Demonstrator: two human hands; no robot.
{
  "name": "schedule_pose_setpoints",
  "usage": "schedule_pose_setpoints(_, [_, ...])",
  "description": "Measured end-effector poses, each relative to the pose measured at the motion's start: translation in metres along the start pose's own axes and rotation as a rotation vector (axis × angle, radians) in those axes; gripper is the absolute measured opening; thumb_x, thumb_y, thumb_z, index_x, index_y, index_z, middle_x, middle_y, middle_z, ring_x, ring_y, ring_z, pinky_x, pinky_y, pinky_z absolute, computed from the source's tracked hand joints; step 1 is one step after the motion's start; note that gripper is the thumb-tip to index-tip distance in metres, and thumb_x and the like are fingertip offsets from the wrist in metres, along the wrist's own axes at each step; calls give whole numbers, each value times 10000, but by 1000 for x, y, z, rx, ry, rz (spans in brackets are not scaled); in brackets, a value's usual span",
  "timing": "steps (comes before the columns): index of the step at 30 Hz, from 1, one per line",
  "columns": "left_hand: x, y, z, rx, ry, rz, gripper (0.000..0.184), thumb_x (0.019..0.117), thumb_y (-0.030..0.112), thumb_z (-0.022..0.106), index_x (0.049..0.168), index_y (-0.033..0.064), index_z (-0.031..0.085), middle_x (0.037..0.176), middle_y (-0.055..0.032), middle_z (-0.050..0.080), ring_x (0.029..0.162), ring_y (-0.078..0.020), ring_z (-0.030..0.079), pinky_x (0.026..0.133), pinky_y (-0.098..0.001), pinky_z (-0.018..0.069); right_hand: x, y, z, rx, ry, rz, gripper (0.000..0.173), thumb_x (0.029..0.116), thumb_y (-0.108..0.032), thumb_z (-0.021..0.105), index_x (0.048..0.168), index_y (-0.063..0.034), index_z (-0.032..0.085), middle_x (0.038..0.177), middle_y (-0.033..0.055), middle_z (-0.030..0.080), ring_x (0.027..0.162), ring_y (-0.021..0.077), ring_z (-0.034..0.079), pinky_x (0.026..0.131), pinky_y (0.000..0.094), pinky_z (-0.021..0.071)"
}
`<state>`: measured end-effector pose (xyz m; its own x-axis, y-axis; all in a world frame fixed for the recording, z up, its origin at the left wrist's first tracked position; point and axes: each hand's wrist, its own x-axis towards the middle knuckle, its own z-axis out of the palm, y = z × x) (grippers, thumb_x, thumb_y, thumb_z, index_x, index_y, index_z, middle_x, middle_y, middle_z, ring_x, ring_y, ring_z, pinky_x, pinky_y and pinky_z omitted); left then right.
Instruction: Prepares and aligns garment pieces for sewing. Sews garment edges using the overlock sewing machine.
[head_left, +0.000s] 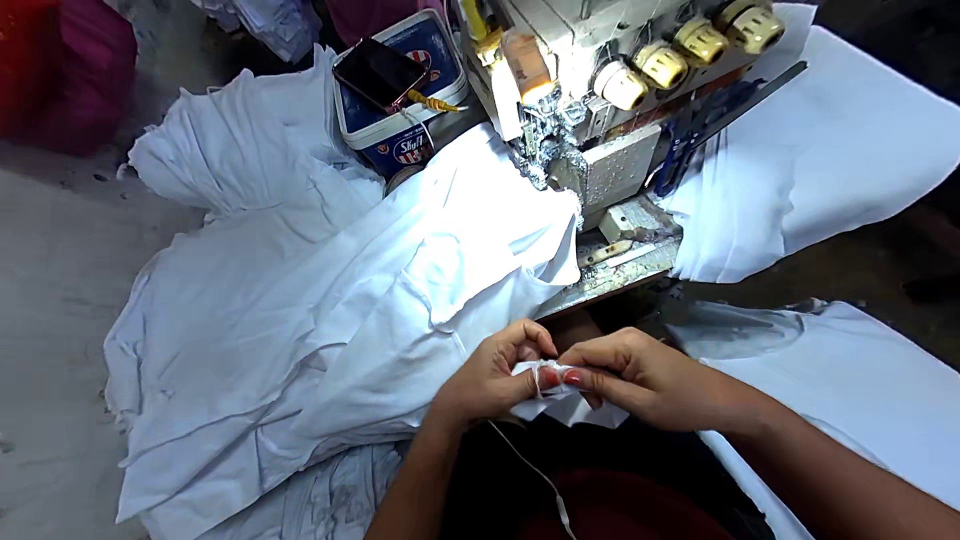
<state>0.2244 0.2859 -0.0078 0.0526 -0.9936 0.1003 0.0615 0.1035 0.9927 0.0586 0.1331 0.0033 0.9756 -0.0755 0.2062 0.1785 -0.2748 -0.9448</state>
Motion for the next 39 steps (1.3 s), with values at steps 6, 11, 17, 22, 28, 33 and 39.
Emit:
schedule_pose_setpoints(6, [8,87,-26,1035,-103,-190,226,923,187,693,1052,3,719,790,-139,696,684,-250,668,644,-439,549,0,26,27,-109,309,35,239,1047,-149,498,1038,42,641,699,41,632,587,4,585,594,148,505])
schedule_pose_setpoints(11, [57,101,-52,1258,187,122,132,932,152,677,971,45,744,783,-72,693,689,-161,642,652,-347,525,48,34,13,-145,820,-114,139,965,-127,625,924,-19,702,948,7,616,900,-44,582,803,107,495])
schedule_pose_setpoints(17, [123,62,-81,1015,415,184,165,988,142,629,973,-17,671,897,-103,651,759,-117,634,743,-285,539,86,52,-13,-31,963,-99,105,938,-108,689,966,-12,721,1039,21,555,948,-9,545,807,106,471])
schedule_pose_setpoints(22, [118,55,-85,815,329,84,153,1034,123,547,1076,5,636,839,-13,637,574,15,574,547,-147,516,75,42,-11,52,910,-22,88,922,-71,701,969,-10,744,981,6,584,863,-27,574,739,91,494])
schedule_pose_setpoints(28, [111,57,-77,1044,323,123,143,977,89,595,920,-14,676,1149,-147,696,864,-76,659,767,-224,528,70,44,-1,119,863,63,68,928,-87,704,902,-30,729,807,-42,661,623,-65,540,592,98,473])
schedule_pose_setpoints(33, [118,54,-71,1186,368,89,138,935,90,648,864,-23,684,1024,-185,655,1003,-282,627,871,-415,488,68,51,6,-188,854,-126,169,962,-45,606,1078,36,699,935,68,713,808,-2,643,762,139,526])
schedule_pose_setpoints(39, [125,58,-54,1022,589,-59,278,937,80,671,1159,-25,540,785,-52,554,652,-95,523,617,-252,453,70,37,0,10,816,87,485,1005,-91,584,1455,7,433,636,-75,552,541,-49,506,571,136,466])
